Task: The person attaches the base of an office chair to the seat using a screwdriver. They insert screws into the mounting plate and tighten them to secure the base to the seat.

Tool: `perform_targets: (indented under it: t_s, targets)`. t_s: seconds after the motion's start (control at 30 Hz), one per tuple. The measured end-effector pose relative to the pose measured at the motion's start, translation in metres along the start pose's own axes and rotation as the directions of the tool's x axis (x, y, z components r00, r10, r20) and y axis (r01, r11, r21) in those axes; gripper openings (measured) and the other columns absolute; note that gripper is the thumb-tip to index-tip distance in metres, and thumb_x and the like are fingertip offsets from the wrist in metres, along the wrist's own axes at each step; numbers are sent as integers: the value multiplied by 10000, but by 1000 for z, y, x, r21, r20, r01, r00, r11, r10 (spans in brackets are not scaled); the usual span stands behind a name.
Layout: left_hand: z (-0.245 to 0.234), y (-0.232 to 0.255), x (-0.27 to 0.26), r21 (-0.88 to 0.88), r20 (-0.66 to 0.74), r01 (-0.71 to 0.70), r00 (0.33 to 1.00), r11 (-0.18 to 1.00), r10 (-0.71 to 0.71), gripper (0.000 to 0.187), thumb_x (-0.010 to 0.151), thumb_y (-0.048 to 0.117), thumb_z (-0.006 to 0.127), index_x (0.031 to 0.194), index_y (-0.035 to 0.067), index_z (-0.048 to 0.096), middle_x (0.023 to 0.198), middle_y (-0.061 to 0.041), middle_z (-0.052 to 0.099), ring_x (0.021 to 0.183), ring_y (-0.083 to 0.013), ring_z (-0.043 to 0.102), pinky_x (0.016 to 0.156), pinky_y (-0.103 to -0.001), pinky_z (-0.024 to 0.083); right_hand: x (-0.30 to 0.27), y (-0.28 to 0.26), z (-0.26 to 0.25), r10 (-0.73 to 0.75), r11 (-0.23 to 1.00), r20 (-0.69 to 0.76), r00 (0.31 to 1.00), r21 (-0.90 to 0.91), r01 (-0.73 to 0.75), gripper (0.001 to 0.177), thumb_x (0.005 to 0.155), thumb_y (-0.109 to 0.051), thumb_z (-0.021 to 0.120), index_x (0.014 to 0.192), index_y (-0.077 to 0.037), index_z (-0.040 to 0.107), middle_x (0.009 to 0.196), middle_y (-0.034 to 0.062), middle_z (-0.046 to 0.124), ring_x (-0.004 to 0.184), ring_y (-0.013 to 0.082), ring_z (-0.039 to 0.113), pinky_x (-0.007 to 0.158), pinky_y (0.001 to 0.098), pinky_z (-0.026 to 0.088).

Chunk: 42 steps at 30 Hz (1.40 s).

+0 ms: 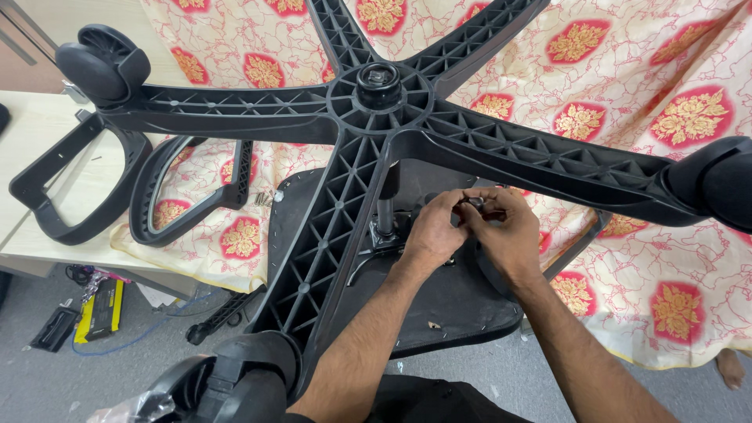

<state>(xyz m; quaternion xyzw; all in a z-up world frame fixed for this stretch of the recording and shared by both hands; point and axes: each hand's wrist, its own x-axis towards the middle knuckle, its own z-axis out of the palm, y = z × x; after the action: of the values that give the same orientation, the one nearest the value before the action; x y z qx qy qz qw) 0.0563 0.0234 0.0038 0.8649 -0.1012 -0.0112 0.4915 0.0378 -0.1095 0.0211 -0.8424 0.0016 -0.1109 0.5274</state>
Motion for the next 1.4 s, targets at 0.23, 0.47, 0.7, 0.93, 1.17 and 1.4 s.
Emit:
perform_targets:
  t_s: [0.23,0.47,0.7,0.93,1.17,1.4]
  targets:
    - [-2,-6,-2,-99,23,-17,1000,995,19,515,867,140,719,1359,155,568,1251,-62,719,1172,-220,700,1020,-356,565,-6,-1,-4,-130,976,28,991,179,123,294,905,-82,657,1189,-37,717,1098,48,745,983,134,734,881,276,583]
    - [7,-8,-3,3,-34,-60,998,998,60,430,873,130,754,1281,112,619,1201,-104,668,1161,-249,675,977,-372,585,-16,-6,-1,-74,996,-77,994,42,77,320,874,-119,782,1174,-28,720,1003,84,709,874,169,698,789,289,578]
    - [12,-14,-2,-116,-43,-99,995,988,94,408,913,128,717,1310,100,625,1207,-89,718,1127,-244,730,982,-367,603,-12,-3,-8,-77,984,-24,997,158,80,321,920,-129,715,1231,-50,713,1059,32,760,982,96,738,856,250,584]
    - [19,-9,2,99,-122,-37,991,994,49,313,922,134,731,1218,107,635,1134,-70,622,1097,-225,648,924,-350,588,-15,1,2,-90,996,-113,990,-12,89,360,877,-120,771,1229,-62,721,1084,103,707,898,169,718,818,287,586]
    - [15,-12,-8,-55,-103,-151,984,987,145,421,908,110,708,1311,86,589,1220,-75,639,1137,-232,664,975,-369,563,-18,4,3,-247,969,-132,960,-17,247,326,945,-106,707,1267,-57,707,1200,93,721,1060,164,710,893,283,571]
    - [13,-3,-8,61,-36,-55,998,997,58,407,888,161,738,1264,88,598,1191,-91,668,1132,-222,685,959,-361,589,-22,-4,2,-49,993,-174,984,-113,29,261,889,-160,788,1138,-84,778,1046,103,703,858,206,717,787,305,584]
